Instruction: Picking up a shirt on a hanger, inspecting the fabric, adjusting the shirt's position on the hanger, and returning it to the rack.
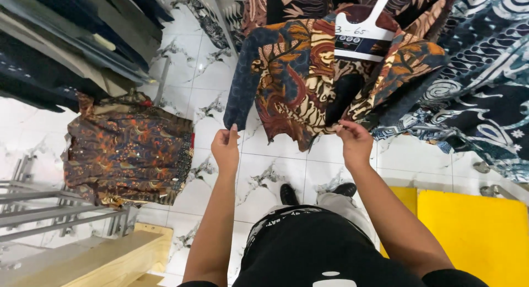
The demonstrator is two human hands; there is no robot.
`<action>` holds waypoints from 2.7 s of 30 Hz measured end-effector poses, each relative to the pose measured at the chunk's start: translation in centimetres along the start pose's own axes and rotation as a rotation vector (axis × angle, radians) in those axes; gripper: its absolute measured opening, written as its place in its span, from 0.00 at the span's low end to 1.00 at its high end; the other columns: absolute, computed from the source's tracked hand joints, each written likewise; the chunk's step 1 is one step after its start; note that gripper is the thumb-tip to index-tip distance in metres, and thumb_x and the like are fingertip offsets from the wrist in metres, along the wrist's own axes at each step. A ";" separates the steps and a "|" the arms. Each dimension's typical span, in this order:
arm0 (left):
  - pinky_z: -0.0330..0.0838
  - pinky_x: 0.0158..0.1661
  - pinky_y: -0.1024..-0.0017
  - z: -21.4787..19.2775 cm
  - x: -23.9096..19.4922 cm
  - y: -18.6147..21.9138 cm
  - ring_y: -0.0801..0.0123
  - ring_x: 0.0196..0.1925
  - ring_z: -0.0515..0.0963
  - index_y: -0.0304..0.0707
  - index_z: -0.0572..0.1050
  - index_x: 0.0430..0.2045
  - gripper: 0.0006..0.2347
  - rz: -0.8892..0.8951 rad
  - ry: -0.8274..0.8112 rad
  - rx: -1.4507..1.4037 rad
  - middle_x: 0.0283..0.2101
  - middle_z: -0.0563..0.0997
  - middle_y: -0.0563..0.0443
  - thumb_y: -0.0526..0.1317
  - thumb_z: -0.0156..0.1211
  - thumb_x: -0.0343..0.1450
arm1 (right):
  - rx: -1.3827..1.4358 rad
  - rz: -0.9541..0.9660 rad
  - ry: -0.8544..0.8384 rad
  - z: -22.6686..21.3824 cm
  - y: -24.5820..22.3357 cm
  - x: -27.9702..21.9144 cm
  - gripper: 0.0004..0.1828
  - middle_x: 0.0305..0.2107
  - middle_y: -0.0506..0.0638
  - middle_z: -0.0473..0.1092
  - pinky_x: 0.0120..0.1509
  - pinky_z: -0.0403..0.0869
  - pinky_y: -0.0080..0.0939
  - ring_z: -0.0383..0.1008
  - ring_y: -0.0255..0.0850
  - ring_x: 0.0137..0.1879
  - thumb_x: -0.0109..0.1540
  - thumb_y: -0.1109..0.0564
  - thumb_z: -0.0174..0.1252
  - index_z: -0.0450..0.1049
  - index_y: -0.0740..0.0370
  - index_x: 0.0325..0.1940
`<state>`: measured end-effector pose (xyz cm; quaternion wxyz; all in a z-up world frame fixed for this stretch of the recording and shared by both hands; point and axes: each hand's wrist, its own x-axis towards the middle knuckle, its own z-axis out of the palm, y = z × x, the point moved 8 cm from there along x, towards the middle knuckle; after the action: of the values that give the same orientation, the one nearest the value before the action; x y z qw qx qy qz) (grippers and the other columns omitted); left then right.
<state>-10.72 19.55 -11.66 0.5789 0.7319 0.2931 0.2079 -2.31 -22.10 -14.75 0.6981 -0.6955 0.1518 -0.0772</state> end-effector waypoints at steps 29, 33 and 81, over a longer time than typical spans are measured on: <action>0.75 0.24 0.77 19.7 -11.2 6.8 0.65 0.22 0.81 0.54 0.77 0.59 0.17 0.514 -0.555 0.060 0.34 0.83 0.42 0.38 0.64 0.74 | 0.384 0.287 0.041 -4.9 -2.0 -9.2 0.07 0.24 0.43 0.72 0.41 0.75 0.29 0.74 0.32 0.32 0.64 0.57 0.68 0.75 0.58 0.36; 0.73 0.25 0.77 17.7 -12.6 9.6 0.66 0.30 0.84 0.55 0.81 0.54 0.15 0.428 -0.536 -0.030 0.35 0.85 0.44 0.37 0.67 0.73 | 0.228 0.160 0.064 -4.6 -3.7 -9.3 0.09 0.21 0.45 0.69 0.39 0.73 0.28 0.71 0.30 0.28 0.59 0.62 0.73 0.76 0.61 0.36; 0.75 0.25 0.73 16.0 -15.2 16.7 0.62 0.24 0.82 0.41 0.78 0.42 0.04 0.498 -0.594 -0.011 0.30 0.85 0.41 0.34 0.61 0.75 | -0.468 -0.908 -0.064 -0.4 -15.4 -10.6 0.08 0.33 0.54 0.77 0.41 0.78 0.45 0.79 0.52 0.39 0.61 0.74 0.62 0.81 0.68 0.41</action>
<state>-8.49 -4.87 1.21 0.5744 0.8058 -0.0753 0.1227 -10.81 -19.38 1.72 0.4238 -0.8311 -0.1739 -0.3155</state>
